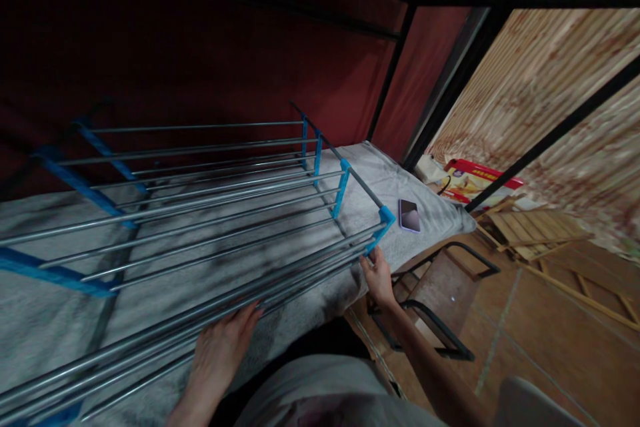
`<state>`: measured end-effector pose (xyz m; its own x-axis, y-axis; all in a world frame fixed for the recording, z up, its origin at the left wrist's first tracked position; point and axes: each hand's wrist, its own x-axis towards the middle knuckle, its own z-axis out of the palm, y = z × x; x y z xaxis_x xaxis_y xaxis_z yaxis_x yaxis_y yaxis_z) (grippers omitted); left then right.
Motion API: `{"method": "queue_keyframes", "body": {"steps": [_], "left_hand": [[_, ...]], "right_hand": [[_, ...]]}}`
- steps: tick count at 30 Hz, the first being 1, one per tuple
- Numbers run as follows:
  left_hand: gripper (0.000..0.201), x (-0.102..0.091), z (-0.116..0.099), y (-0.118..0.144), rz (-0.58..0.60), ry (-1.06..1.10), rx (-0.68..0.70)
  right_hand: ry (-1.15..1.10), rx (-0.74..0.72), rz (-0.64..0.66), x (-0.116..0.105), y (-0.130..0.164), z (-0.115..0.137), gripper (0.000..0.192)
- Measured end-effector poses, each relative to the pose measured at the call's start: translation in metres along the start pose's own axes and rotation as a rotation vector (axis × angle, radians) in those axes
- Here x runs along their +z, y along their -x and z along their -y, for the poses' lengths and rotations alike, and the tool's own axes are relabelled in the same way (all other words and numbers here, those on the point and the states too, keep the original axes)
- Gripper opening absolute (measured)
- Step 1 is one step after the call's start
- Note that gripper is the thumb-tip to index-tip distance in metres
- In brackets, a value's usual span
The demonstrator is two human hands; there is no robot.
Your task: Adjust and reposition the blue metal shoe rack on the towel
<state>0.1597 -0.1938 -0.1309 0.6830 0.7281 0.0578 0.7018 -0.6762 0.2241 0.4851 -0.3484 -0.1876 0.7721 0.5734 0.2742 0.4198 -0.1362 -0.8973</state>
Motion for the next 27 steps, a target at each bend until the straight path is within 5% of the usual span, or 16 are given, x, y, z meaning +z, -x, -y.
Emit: {"method": "queue_keyframes", "body": {"steps": [4, 7, 10, 13, 18, 23, 27], "left_hand": [[0.033, -0.005, -0.005, 0.006, 0.031, -0.017, -0.063], [0.033, -0.013, -0.014, 0.015, 0.058, -0.005, -0.069], [0.031, -0.018, -0.017, 0.018, 0.051, 0.04, -0.05], [0.027, -0.018, -0.014, 0.02, 0.026, 0.092, -0.045], [0.026, -0.015, -0.017, 0.025, -0.012, 0.115, -0.049], [0.028, -0.008, -0.009, 0.054, -0.27, 0.136, -0.049], [0.024, -0.001, 0.032, 0.109, -0.562, 0.245, -0.35]], "right_hand": [[0.027, -0.01, -0.073, -0.004, 0.02, -0.006, 0.052], [0.131, -0.059, -0.15, -0.008, 0.047, -0.006, 0.039], [0.261, -0.383, 0.099, 0.0, 0.064, 0.007, 0.023], [0.352, -0.728, 0.311, 0.024, 0.067, 0.032, 0.028], [0.518, -0.916, 0.516, 0.06, 0.051, 0.052, 0.041], [0.516, -0.945, 0.523, 0.065, 0.036, 0.037, 0.04], [0.506, -0.965, 0.538, 0.064, 0.037, 0.029, 0.04]]}}
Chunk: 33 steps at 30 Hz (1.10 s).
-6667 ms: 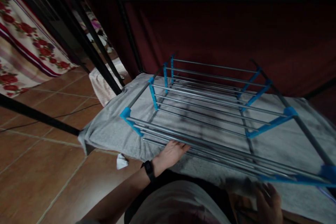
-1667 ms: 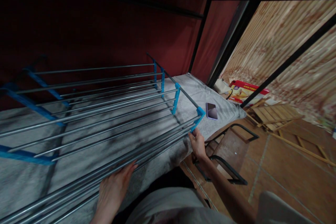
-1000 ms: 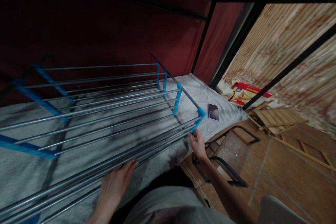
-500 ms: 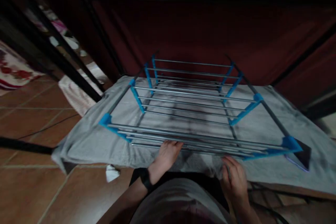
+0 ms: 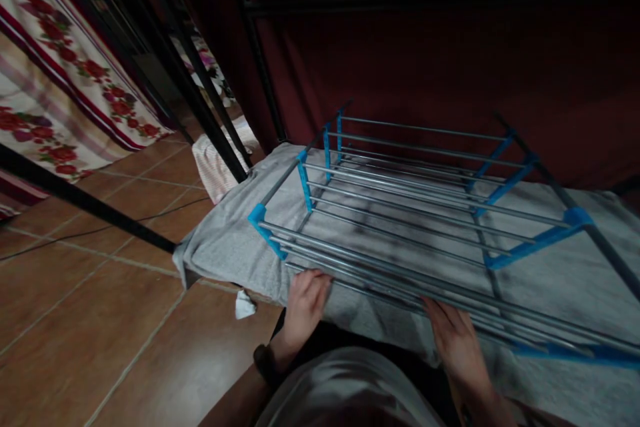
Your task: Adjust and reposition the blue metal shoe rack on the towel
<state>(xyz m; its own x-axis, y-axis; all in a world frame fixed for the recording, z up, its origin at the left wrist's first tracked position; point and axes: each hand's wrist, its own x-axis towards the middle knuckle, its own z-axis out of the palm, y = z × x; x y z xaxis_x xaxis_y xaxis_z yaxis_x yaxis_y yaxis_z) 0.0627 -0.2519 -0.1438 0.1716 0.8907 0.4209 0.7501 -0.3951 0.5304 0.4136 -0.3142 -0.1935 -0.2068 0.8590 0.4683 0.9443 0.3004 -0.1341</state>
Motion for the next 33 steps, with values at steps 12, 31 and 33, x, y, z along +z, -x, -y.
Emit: {"method": "queue_keyframes", "body": {"steps": [12, 31, 33], "left_hand": [[0.04, -0.017, 0.12, -0.052, -0.199, 0.611, -0.436], [0.028, 0.008, 0.104, -0.043, -0.4, 0.618, -0.439], [0.029, 0.009, 0.103, -0.042, -0.403, 0.605, -0.44]], "right_hand": [[-0.009, -0.026, -0.019, 0.004, 0.003, -0.005, 0.042], [-0.004, -0.081, -0.043, 0.004, 0.014, -0.023, 0.047], [-0.01, -0.082, -0.043, 0.005, 0.014, -0.024, 0.048]]}}
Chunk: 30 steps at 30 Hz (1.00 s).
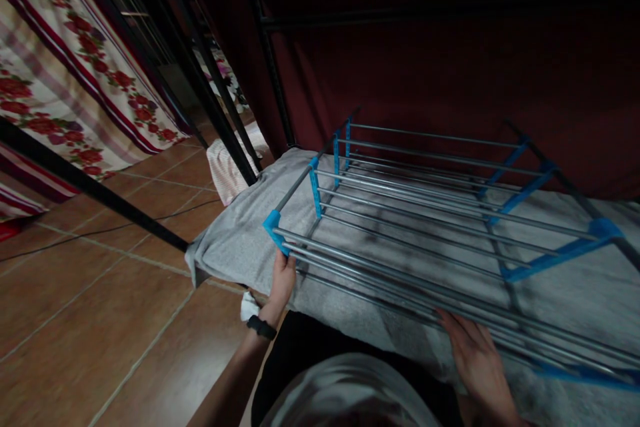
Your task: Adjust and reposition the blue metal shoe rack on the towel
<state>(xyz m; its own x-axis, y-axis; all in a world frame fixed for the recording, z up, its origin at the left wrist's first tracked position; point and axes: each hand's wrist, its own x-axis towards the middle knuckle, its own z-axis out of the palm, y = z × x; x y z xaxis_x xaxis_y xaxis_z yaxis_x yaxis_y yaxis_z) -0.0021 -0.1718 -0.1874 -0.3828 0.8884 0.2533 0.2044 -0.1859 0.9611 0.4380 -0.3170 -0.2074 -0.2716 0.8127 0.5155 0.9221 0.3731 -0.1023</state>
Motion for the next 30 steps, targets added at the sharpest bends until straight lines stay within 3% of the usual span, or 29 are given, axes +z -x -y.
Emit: {"method": "queue_keyframes", "body": {"steps": [18, 30], "left_hand": [[0.031, 0.007, -0.013, 0.003, -0.031, 0.053, -0.049], [0.029, 0.007, -0.009, 0.003, -0.033, 0.018, -0.035]], "right_hand": [[-0.054, 0.014, 0.025, -0.003, -0.001, -0.003, 0.043], [-0.034, -0.007, 0.023, -0.002, 0.001, -0.004, 0.043]]}}
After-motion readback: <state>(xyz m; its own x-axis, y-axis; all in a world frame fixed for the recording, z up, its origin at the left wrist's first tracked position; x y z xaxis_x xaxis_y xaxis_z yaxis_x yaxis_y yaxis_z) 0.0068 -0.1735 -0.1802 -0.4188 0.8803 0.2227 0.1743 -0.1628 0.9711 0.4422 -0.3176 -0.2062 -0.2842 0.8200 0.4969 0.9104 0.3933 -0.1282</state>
